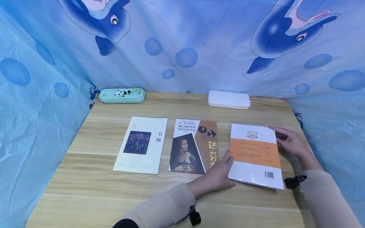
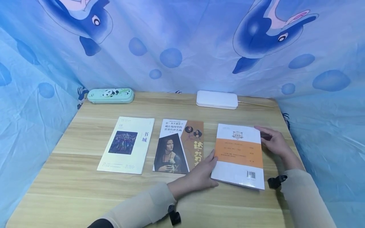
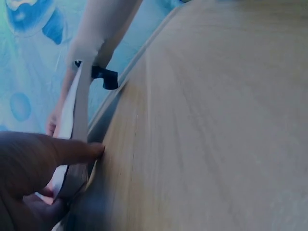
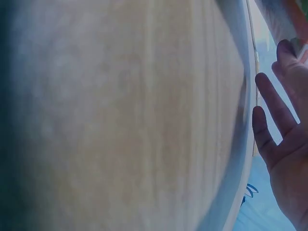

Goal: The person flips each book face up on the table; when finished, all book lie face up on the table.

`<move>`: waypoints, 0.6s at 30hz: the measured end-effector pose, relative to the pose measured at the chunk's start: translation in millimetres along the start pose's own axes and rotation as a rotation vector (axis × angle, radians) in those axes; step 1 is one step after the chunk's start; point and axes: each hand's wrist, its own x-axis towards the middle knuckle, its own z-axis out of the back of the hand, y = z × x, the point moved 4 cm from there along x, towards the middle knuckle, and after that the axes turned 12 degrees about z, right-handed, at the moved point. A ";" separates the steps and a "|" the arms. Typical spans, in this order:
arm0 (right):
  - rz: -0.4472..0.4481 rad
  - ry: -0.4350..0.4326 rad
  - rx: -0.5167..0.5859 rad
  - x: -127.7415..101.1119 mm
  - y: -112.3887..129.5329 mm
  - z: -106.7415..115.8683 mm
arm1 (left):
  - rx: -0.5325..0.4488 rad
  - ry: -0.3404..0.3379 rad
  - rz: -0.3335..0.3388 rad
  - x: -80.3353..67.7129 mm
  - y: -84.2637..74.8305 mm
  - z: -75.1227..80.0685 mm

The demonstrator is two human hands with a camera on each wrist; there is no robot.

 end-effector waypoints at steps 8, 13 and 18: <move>-0.045 -0.010 0.024 -3.3 4.2 8.4 | 0.074 -0.166 0.008 -6.8 -4.3 8.2; 0.016 -0.079 0.047 -2.6 10.9 14.4 | 0.060 -0.250 -0.018 -10.4 -0.5 17.7; 0.070 -0.153 0.067 -0.5 16.3 17.9 | -0.005 -0.332 -0.049 -13.3 7.1 30.4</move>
